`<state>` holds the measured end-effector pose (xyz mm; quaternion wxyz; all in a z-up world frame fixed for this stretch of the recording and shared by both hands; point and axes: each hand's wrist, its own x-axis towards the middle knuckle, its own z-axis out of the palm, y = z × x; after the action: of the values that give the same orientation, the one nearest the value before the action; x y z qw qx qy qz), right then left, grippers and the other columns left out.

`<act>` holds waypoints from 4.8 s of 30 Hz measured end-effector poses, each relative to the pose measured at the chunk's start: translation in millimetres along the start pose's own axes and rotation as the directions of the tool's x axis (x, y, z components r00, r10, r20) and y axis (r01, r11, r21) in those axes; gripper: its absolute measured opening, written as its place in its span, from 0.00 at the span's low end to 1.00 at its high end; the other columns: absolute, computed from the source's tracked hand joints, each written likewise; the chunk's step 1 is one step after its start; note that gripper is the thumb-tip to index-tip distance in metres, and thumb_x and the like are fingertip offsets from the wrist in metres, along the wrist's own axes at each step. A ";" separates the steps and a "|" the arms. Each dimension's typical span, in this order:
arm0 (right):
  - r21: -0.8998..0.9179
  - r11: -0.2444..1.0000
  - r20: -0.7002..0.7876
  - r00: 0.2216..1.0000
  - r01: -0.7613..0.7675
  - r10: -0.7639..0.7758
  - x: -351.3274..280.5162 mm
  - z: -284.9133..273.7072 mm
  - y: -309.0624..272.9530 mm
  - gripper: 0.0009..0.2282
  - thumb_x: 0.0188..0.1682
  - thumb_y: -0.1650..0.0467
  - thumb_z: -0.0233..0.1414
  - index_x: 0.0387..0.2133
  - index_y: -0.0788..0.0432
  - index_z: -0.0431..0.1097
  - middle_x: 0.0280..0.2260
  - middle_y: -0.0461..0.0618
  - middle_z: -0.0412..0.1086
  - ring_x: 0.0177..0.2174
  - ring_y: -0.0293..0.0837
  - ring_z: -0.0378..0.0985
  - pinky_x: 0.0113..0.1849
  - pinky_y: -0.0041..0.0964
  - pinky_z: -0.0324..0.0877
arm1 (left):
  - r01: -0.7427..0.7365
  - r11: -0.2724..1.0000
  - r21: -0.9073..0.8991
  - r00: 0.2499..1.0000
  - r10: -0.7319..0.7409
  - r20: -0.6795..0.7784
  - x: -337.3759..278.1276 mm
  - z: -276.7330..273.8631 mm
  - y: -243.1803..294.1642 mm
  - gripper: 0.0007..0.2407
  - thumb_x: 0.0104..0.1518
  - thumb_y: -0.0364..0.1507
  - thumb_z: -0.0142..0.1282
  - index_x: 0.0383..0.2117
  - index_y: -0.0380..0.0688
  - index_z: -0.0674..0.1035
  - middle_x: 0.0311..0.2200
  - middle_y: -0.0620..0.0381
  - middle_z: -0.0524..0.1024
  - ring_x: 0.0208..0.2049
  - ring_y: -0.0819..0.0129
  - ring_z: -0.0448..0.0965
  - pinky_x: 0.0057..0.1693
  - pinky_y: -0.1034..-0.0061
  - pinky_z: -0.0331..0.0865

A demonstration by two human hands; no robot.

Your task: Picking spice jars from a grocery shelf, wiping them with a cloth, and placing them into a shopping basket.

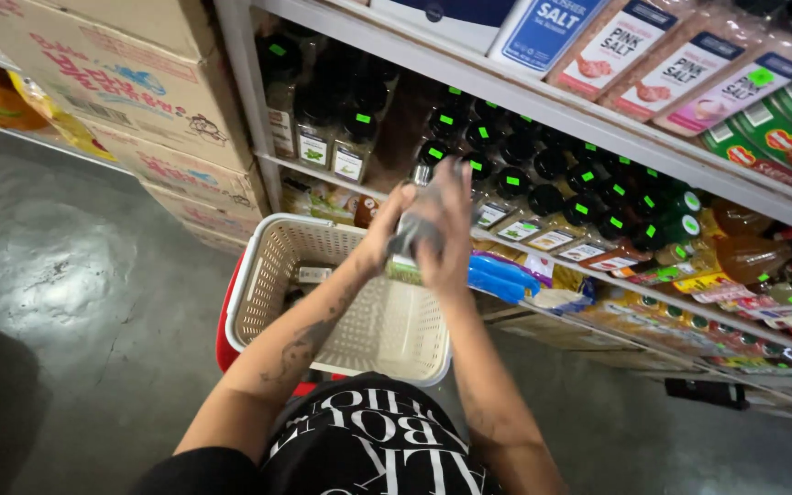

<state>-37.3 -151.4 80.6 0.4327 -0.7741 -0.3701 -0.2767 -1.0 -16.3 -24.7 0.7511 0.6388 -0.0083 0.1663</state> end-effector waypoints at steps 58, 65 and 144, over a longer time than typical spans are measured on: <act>-0.121 0.777 -0.206 0.781 -0.618 0.590 -63.5 153.2 105.0 0.22 0.41 0.71 0.65 0.50 0.58 0.70 0.38 0.60 0.77 0.38 0.58 0.82 0.40 0.46 0.74 | -0.122 0.881 0.457 0.986 0.161 -0.047 17.0 -91.5 -26.7 0.15 0.56 0.19 0.61 0.49 0.35 0.74 0.48 0.44 0.73 0.44 0.49 0.78 0.46 0.65 0.74; -0.308 0.742 -0.266 0.802 -0.596 0.534 -70.9 168.0 133.9 0.24 0.37 0.74 0.64 0.49 0.59 0.67 0.43 0.62 0.74 0.42 0.64 0.77 0.41 0.52 0.73 | -0.040 0.915 0.402 0.993 0.081 -0.084 28.6 -84.2 -21.8 0.13 0.59 0.20 0.57 0.50 0.38 0.75 0.48 0.45 0.74 0.42 0.52 0.82 0.47 0.66 0.75; -0.093 0.358 0.262 0.324 -0.929 0.909 -500.5 462.7 385.8 0.37 0.37 0.71 0.65 0.63 0.62 0.58 0.57 0.60 0.67 0.53 0.52 0.72 0.52 0.41 0.70 | 0.226 0.144 0.964 0.962 -0.192 -0.197 -132.5 -212.2 -602.3 0.22 0.57 0.26 0.46 0.60 0.40 0.71 0.65 0.47 0.66 0.68 0.50 0.59 0.67 0.50 0.52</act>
<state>39.4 -49.1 -692.1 0.4866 -0.8599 0.0680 0.1384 -11.8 78.8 -669.8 0.1824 0.9624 0.1983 0.0360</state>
